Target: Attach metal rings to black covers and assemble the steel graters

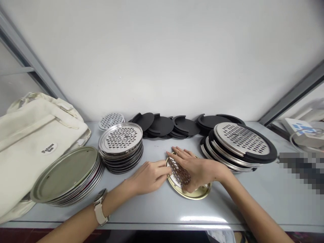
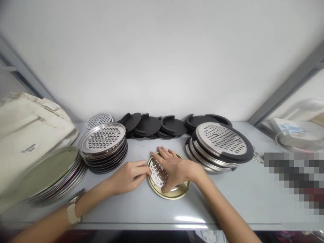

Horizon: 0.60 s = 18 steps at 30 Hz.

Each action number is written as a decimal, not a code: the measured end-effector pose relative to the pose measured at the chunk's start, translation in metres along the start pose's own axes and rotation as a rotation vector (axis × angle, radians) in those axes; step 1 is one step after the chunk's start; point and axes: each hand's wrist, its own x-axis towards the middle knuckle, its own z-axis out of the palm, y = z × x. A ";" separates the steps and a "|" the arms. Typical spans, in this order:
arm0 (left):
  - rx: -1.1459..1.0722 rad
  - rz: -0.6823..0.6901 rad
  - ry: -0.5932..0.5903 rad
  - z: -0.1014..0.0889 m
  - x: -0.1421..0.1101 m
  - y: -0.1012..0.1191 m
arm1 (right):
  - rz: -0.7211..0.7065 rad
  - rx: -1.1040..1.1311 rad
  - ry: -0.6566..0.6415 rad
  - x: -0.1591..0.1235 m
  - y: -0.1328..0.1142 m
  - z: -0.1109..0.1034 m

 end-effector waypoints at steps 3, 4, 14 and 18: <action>-0.009 0.068 -0.041 -0.001 -0.001 0.001 | -0.025 0.015 0.016 0.000 0.000 0.001; -0.011 0.080 -0.054 -0.001 -0.001 0.001 | -0.031 0.012 0.020 0.001 0.000 0.001; -0.065 0.092 -0.086 0.001 -0.003 0.000 | -0.089 0.044 0.064 -0.006 0.004 -0.007; -0.086 0.101 -0.098 0.000 -0.003 0.001 | -0.110 0.075 0.067 -0.008 0.009 -0.008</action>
